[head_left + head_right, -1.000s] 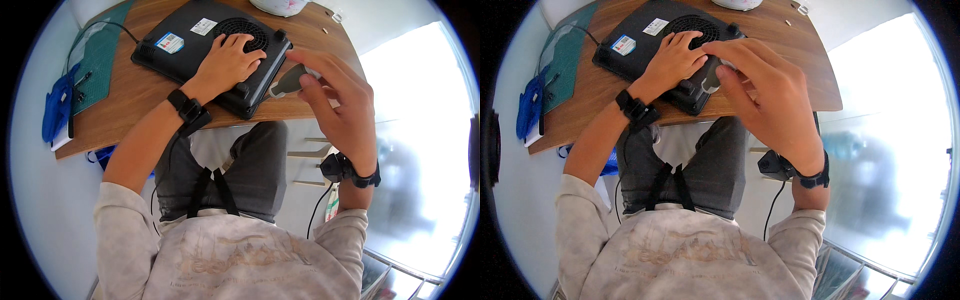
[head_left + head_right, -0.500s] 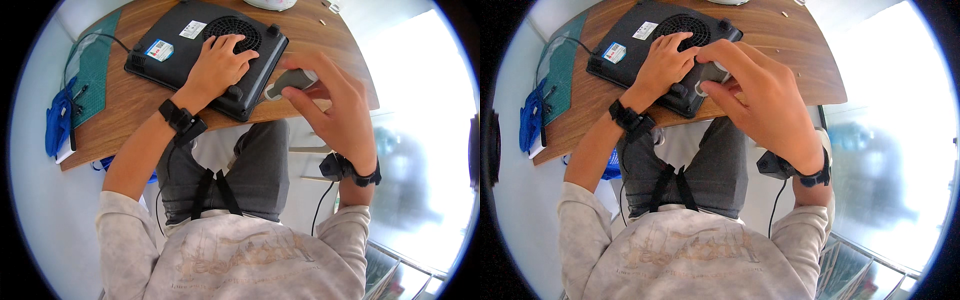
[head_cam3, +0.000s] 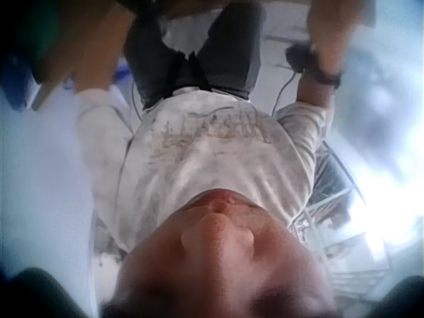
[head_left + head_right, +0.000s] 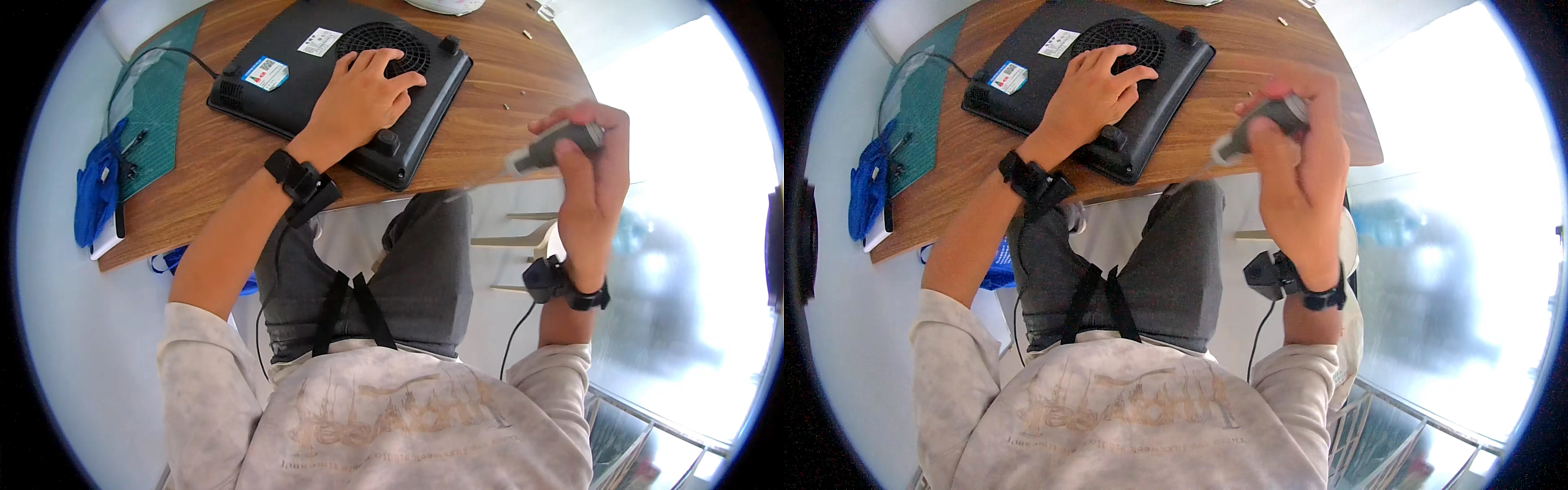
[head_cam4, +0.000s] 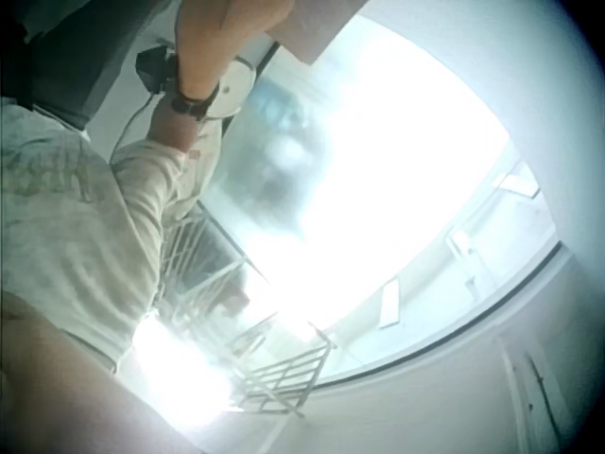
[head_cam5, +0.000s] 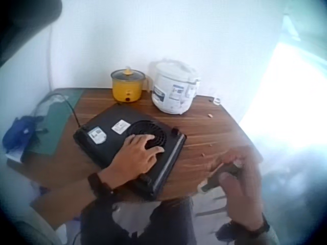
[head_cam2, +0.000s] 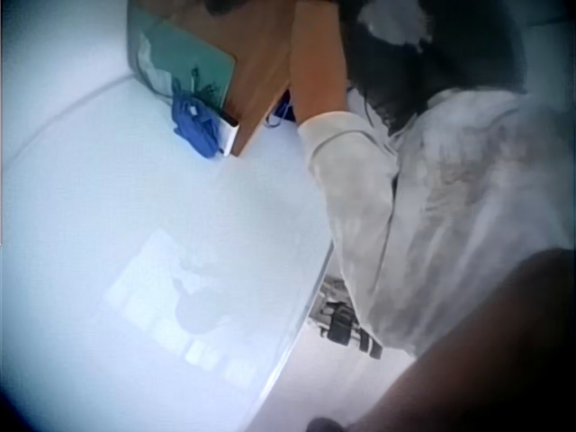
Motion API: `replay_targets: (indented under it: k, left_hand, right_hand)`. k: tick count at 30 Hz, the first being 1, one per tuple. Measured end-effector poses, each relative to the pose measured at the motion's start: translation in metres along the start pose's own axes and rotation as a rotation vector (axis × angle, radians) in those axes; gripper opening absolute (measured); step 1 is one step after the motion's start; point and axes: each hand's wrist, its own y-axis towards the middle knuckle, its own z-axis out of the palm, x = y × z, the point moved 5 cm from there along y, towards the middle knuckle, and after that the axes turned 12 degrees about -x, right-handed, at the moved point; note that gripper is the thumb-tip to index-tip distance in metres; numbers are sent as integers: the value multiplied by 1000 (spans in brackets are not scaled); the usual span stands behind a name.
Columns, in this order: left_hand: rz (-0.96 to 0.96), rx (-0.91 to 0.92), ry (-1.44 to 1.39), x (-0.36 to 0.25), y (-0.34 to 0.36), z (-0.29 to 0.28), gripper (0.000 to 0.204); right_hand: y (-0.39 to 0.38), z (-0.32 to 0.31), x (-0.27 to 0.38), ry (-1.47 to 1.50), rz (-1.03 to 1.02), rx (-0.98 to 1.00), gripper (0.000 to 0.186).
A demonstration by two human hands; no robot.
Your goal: The person uses a screwdriver to remove several screws from the bottom of a black electronic device, then flips the device to access the other side and continues unscrewing. After removing the screws, the person sets the device aside and disassembles a pen on the table.
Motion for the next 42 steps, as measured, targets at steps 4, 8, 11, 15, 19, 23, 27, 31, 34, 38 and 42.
replay_targets:
  k: [4,8,11,15,19,23,27,31,34,38,42]
  left_hand:
    - [0,10,-10,0,-1,4,29]
    - [-16,35,-33,3,-1,7,29]
    - [-21,49,-47,5,0,7,28]
    - [-23,111,-41,6,2,5,29]
    - [-9,118,-41,7,2,7,31]
    - [21,92,-8,5,-3,8,30]
    - [28,108,-13,1,-4,7,32]
    - [19,74,24,0,-5,6,30]
    - [15,91,37,0,-7,6,30]
    - [15,85,25,-2,-7,4,30]
    - [14,66,21,-1,-8,5,29]
  right_hand:
    - [-47,1,-51,25,371,102,11]
    - [-105,48,-93,30,811,411,20]
    - [-130,68,-113,193,1117,434,38]
    - [-142,80,-122,331,1302,346,49]
    - [-142,83,-123,357,1287,283,44]
    - [-139,86,-122,283,1220,249,39]
    - [-140,85,-126,280,1232,207,35]
    - [-142,87,-122,272,1253,190,33]
    - [-141,87,-124,263,1263,205,33]
    - [-139,85,-122,259,1231,233,33]
    - [-138,78,-125,288,1271,310,27]
